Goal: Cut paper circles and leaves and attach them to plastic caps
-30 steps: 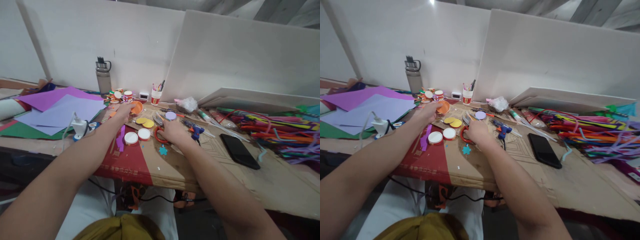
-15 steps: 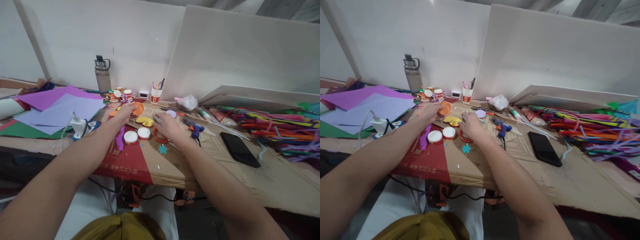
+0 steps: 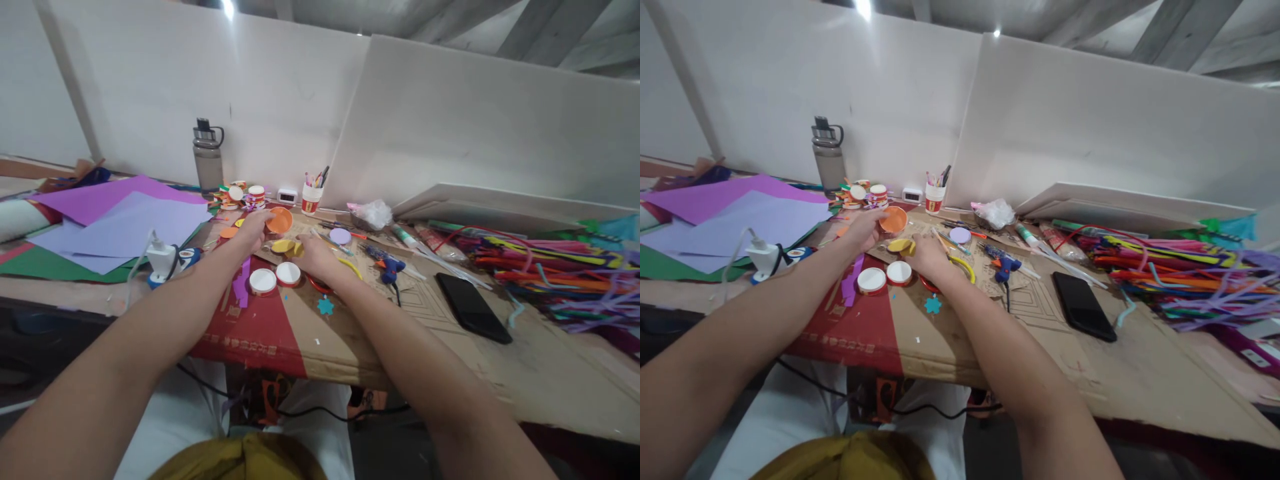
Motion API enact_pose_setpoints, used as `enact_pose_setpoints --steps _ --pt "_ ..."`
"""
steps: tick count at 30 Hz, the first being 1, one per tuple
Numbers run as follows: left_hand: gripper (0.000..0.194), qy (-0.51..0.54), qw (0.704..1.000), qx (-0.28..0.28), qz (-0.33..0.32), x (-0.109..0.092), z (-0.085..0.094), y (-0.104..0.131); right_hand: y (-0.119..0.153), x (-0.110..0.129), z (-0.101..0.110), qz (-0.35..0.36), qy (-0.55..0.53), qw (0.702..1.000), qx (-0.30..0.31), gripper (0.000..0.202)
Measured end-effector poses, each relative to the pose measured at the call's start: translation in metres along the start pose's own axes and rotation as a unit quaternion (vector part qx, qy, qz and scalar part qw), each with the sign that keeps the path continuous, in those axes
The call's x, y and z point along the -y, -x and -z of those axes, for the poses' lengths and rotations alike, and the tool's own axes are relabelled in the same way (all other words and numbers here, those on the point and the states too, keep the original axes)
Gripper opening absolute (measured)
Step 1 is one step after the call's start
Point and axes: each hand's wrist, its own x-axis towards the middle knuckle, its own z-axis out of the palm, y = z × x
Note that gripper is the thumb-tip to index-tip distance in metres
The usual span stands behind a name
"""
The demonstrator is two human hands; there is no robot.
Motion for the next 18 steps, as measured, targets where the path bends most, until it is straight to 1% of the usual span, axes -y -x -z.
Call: enact_pose_setpoints --steps 3,5,8,10,13,15,18 --pt "0.016 0.011 0.999 0.022 -0.042 0.0 -0.001 0.002 0.002 -0.002 0.007 -0.029 -0.016 0.999 -0.031 0.061" --pt "0.02 0.004 0.996 0.039 -0.08 0.0 -0.003 0.004 0.005 -0.005 0.013 -0.042 -0.035 0.995 -0.079 0.064" --pt "0.024 -0.006 0.991 0.061 -0.115 0.002 -0.01 0.01 0.011 -0.008 0.019 -0.021 -0.106 0.981 -0.162 0.063" --pt "0.026 -0.007 0.989 0.082 -0.126 0.004 -0.016 0.015 0.015 -0.006 0.022 0.002 -0.171 0.966 -0.196 0.062" --pt "0.033 -0.021 0.984 0.123 -0.13 0.008 -0.024 0.022 0.018 0.0 0.024 0.031 -0.231 0.95 -0.209 0.064" --pt "0.037 -0.034 0.979 0.146 -0.136 0.01 -0.028 0.026 0.019 0.003 0.025 0.043 -0.235 0.947 -0.212 0.066" --pt "0.044 -0.035 0.972 0.177 -0.15 0.012 -0.032 0.032 0.021 0.004 0.025 0.041 -0.233 0.944 -0.231 0.067"
